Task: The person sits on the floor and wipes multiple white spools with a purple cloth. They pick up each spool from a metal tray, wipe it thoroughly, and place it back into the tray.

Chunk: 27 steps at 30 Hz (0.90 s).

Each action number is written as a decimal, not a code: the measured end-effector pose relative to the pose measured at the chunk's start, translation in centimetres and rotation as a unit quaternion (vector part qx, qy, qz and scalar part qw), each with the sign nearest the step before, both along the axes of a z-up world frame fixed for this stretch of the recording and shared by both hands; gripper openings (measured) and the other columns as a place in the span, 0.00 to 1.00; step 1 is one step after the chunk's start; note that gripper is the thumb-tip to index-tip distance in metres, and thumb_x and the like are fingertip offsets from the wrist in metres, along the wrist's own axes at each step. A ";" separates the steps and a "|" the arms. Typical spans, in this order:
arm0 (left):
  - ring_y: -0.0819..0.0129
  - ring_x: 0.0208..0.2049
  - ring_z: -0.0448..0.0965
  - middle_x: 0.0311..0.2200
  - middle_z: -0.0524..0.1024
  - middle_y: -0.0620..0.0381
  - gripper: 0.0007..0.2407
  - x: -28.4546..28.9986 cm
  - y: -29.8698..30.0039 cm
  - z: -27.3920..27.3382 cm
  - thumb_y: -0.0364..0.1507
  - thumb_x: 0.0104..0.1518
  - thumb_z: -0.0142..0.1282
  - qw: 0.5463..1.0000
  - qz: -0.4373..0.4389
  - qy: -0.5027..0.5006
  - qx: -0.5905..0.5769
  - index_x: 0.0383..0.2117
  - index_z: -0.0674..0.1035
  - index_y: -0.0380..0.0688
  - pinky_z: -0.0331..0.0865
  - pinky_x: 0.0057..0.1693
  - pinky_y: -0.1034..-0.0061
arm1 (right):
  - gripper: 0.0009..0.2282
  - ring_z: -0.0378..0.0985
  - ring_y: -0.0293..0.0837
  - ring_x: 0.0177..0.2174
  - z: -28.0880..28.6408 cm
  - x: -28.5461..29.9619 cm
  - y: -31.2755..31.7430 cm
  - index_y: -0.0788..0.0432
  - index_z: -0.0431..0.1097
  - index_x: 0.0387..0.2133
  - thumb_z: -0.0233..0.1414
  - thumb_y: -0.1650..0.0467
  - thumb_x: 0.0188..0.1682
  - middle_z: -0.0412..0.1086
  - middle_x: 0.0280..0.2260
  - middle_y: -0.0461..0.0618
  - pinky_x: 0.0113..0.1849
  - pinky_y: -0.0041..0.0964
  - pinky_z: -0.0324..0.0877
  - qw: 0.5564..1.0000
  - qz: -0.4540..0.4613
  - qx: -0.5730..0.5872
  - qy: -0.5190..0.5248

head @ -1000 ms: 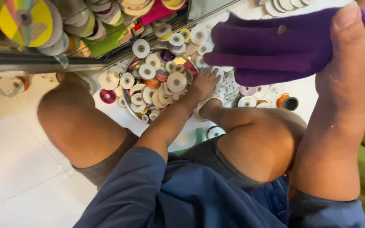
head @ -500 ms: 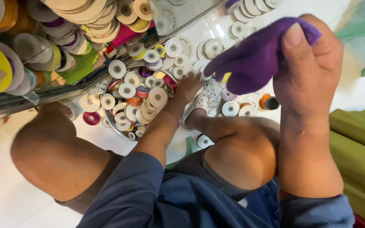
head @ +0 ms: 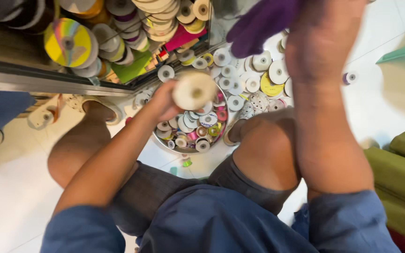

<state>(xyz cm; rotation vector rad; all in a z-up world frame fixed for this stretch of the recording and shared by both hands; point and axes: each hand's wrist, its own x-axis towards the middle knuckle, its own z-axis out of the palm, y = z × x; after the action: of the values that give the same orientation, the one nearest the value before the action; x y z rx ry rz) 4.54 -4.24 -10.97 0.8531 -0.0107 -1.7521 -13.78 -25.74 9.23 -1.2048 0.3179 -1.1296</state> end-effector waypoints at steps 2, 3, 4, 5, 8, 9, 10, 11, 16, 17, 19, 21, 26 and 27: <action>0.30 0.60 0.66 0.63 0.64 0.35 0.30 0.4 2.0 4.9 0.35 0.51 0.43 0.995 0.088 0.008 -0.043 0.65 0.64 0.42 0.71 0.51 0.33 | 0.12 0.82 0.60 0.23 4.4 2.0 4.5 0.61 0.68 0.28 0.49 0.64 0.54 0.68 0.21 0.59 0.21 0.51 0.75 0.996 -0.019 0.012 0.091; 0.25 0.61 0.64 0.63 0.64 0.34 0.33 0.6 3.2 7.4 0.36 0.46 0.47 0.981 0.175 0.020 -0.083 0.65 0.64 0.44 0.67 0.54 0.27 | 0.18 0.86 0.54 0.17 6.6 3.1 6.9 0.65 0.70 0.18 0.45 0.63 0.50 0.70 0.14 0.60 0.15 0.33 0.70 0.982 -0.039 0.029 0.183; 0.25 0.61 0.64 0.63 0.64 0.34 0.33 0.6 3.7 8.7 0.36 0.46 0.47 0.979 0.183 0.014 -0.085 0.65 0.64 0.44 0.67 0.54 0.27 | 0.18 0.86 0.54 0.17 5.5 3.4 7.5 0.65 0.70 0.18 0.45 0.63 0.50 0.70 0.14 0.60 0.15 0.33 0.70 0.983 -0.031 0.026 0.178; 0.30 0.64 0.62 0.65 0.63 0.40 0.36 0.6 4.3 10.0 0.37 0.45 0.48 0.968 0.219 0.015 -0.122 0.68 0.60 0.49 0.64 0.58 0.26 | 0.13 0.78 0.47 0.15 4.4 3.8 8.1 0.63 0.69 0.26 0.48 0.64 0.54 0.69 0.17 0.55 0.13 0.32 0.66 0.983 0.015 -0.027 0.182; 0.48 0.60 0.69 0.62 0.69 0.48 0.35 0.0 4.8 10.0 0.36 0.48 0.48 0.931 0.309 0.002 -0.195 0.70 0.61 0.52 0.64 0.62 0.45 | 0.07 0.70 0.50 0.27 1.1 5.8 9.9 0.66 0.70 0.36 0.51 0.71 0.57 0.70 0.29 0.56 0.29 0.41 0.63 0.948 0.126 -0.258 0.136; 0.62 0.54 0.76 0.56 0.76 0.51 0.30 -0.1 4.6 9.3 0.35 0.53 0.47 0.910 0.347 -0.002 -0.227 0.68 0.65 0.50 0.68 0.62 0.63 | 0.05 0.71 0.59 0.41 0.1 6.7 10.4 0.72 0.70 0.37 0.50 0.76 0.56 0.71 0.39 0.63 0.48 0.53 0.65 0.886 0.174 -0.421 0.088; 0.62 0.54 0.76 0.56 0.76 0.51 0.30 0.0 4.1 10.5 0.35 0.53 0.47 0.904 0.357 -0.005 -0.234 0.68 0.65 0.50 0.68 0.62 0.63 | 0.05 0.71 0.59 0.41 -1.1 7.4 11.6 0.72 0.70 0.37 0.50 0.76 0.56 0.71 0.39 0.63 0.48 0.53 0.65 0.881 0.183 -0.428 0.082; 0.57 0.50 0.79 0.48 0.80 0.51 0.20 0.0 3.5 11.8 0.39 0.55 0.51 0.906 0.366 0.006 -0.211 0.54 0.74 0.49 0.70 0.61 0.58 | 0.04 0.71 0.60 0.47 -2.3 8.0 12.7 0.64 0.73 0.35 0.55 0.73 0.54 0.71 0.43 0.58 0.50 0.55 0.63 0.839 0.143 -0.508 0.133; 0.57 0.52 0.76 0.50 0.77 0.47 0.21 -2.3 3.1 8.4 0.43 0.63 0.52 0.914 0.327 0.168 -0.173 0.55 0.73 0.43 0.71 0.59 0.65 | 0.07 0.56 0.67 0.65 -4.5 9.6 13.7 0.56 0.73 0.41 0.55 0.66 0.57 0.59 0.63 0.60 0.63 0.79 0.48 0.787 0.099 -0.563 0.232; 0.58 0.49 0.78 0.47 0.79 0.47 0.18 -2.5 2.8 8.3 0.41 0.63 0.53 0.909 0.337 0.162 -0.183 0.52 0.76 0.43 0.73 0.57 0.68 | 0.07 0.59 0.65 0.63 -4.2 9.8 13.6 0.60 0.70 0.44 0.51 0.69 0.58 0.61 0.61 0.62 0.62 0.69 0.52 0.821 0.083 -0.514 0.232; 0.59 0.46 0.80 0.44 0.81 0.47 0.15 -2.8 2.3 8.8 0.39 0.63 0.54 0.899 0.358 0.157 -0.199 0.49 0.79 0.42 0.74 0.55 0.71 | 0.08 0.63 0.64 0.61 -3.7 10.3 13.4 0.64 0.67 0.46 0.48 0.71 0.59 0.62 0.60 0.63 0.61 0.60 0.57 0.849 0.079 -0.470 0.229; 0.65 0.34 0.81 0.35 0.83 0.52 0.16 -3.1 2.2 10.2 0.38 0.62 0.52 0.913 0.392 0.032 -0.108 0.50 0.80 0.41 0.76 0.42 0.74 | 0.07 0.62 0.57 0.59 -3.1 10.6 13.4 0.62 0.65 0.43 0.42 0.70 0.61 0.61 0.56 0.62 0.59 0.53 0.60 0.894 0.057 -0.368 0.250; 0.57 0.58 0.72 0.58 0.70 0.45 0.18 -2.4 3.0 13.0 0.35 0.69 0.47 0.864 0.418 0.038 -0.279 0.62 0.69 0.43 0.67 0.65 0.67 | 0.20 0.48 0.59 0.69 -5.6 10.3 13.7 0.55 0.59 0.61 0.45 0.59 0.60 0.47 0.68 0.55 0.69 0.67 0.49 0.833 0.085 -0.476 0.268; 0.53 0.53 0.76 0.51 0.74 0.41 0.19 -2.2 3.4 13.8 0.40 0.69 0.45 0.890 0.388 0.052 -0.235 0.57 0.73 0.39 0.74 0.60 0.67 | 0.22 0.41 0.58 0.72 -6.6 10.2 13.7 0.48 0.57 0.64 0.42 0.53 0.62 0.40 0.73 0.46 0.71 0.75 0.47 0.794 0.084 -0.527 0.291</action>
<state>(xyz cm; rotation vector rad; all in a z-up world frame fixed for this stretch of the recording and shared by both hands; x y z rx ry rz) 2.38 -0.85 2.80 0.3191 -0.0189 -0.9644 -3.55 -12.00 2.60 -2.5408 -0.0078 -0.7104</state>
